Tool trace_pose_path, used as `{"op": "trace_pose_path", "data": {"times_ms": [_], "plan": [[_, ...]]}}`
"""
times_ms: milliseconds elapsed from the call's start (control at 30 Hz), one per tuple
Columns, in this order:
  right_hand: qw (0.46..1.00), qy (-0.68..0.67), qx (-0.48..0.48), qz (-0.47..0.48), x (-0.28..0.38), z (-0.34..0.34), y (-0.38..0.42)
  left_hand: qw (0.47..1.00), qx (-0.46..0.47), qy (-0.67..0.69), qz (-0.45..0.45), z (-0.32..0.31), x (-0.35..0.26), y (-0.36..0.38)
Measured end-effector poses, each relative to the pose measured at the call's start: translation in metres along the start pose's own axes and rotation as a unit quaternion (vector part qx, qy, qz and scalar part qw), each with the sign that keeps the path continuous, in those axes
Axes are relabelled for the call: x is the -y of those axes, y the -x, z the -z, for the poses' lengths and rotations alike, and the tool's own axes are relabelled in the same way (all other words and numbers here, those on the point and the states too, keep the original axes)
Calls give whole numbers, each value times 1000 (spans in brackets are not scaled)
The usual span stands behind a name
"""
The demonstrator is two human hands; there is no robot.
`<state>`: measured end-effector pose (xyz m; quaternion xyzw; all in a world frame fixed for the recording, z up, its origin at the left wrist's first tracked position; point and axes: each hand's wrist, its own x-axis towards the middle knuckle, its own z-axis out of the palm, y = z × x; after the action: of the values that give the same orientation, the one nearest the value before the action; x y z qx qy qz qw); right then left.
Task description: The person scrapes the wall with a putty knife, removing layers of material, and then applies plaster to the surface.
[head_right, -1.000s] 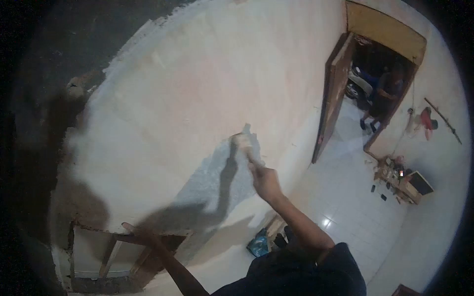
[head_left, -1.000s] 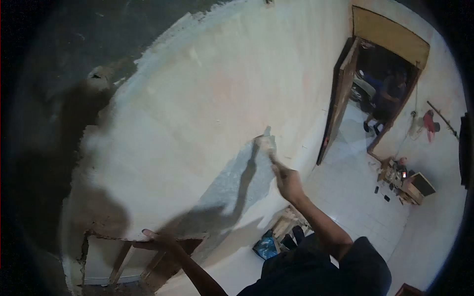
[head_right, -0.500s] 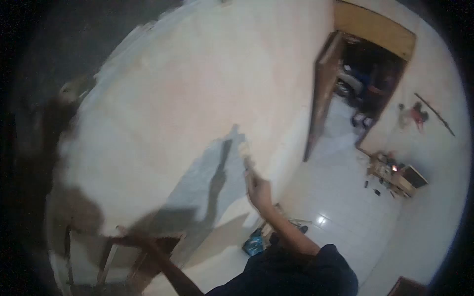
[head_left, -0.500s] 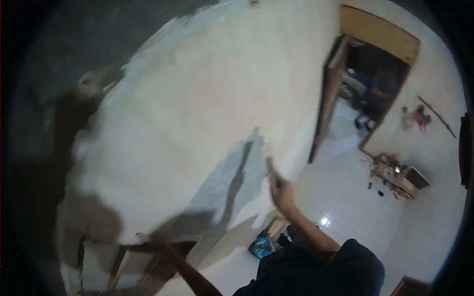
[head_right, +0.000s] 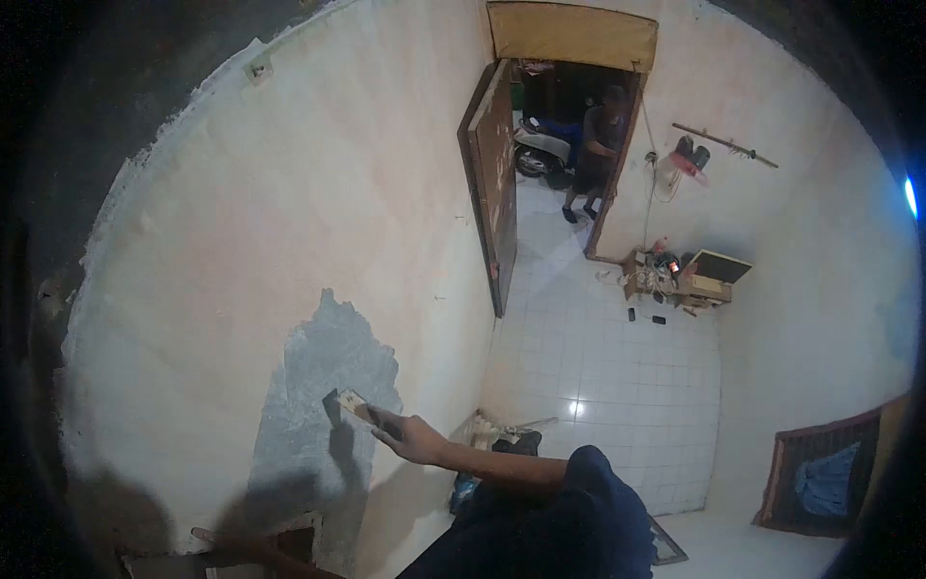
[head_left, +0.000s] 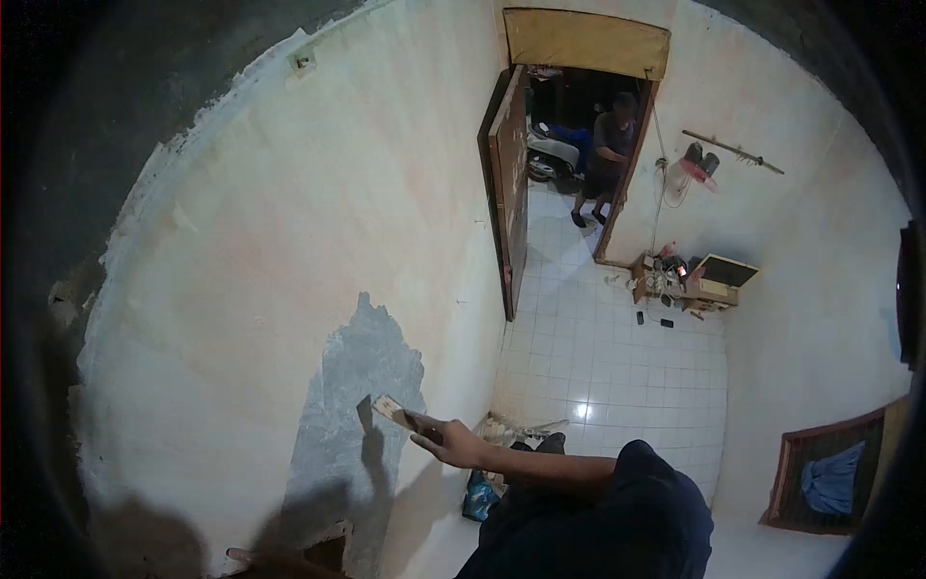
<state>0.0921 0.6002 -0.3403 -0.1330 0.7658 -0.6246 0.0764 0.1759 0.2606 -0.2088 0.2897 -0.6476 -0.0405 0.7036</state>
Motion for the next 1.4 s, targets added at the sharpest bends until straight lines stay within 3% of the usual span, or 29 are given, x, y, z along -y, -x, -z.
{"op": "trace_pose_path", "data": {"times_ms": [133,200,333,400,500,600,667,833,900,967,1067,1133,1167,1233,1400], "plan": [[997,51,-49,-18,24,23,-11,1000,4,-2,0,0,4,-2],[996,71,6,-55,31,32,-17,1000,5,0,-1,0,6,-3],[996,49,-72,12,6,23,-24,1000,21,12,3,-9,4,7],[996,65,-60,-14,6,27,-20,997,-38,73,8,-13,-15,10],[997,48,-68,-7,-8,23,-11,999,-2,44,-21,-9,-7,7],[997,57,-39,-22,-10,24,-2,995,-7,90,29,-7,-34,8],[994,68,23,-87,-5,25,3,996,-10,88,18,-13,-17,8],[990,90,58,-90,-2,20,7,994,-1,106,-18,-9,-12,10],[994,58,63,-71,10,27,5,930,110,199,289,-2,-5,11],[998,25,49,-12,21,28,-5,991,43,9,130,3,-38,7],[995,-24,-24,91,7,19,-33,993,3,-32,112,6,-47,3],[998,-56,1,9,40,33,-45,986,54,20,157,8,-42,3],[998,-60,-10,34,49,35,-48,987,52,5,150,6,-36,3],[997,19,-46,65,54,38,-54,988,7,-47,147,5,-33,4],[989,103,-75,72,52,33,-64,987,33,13,158,4,-65,2]]}}
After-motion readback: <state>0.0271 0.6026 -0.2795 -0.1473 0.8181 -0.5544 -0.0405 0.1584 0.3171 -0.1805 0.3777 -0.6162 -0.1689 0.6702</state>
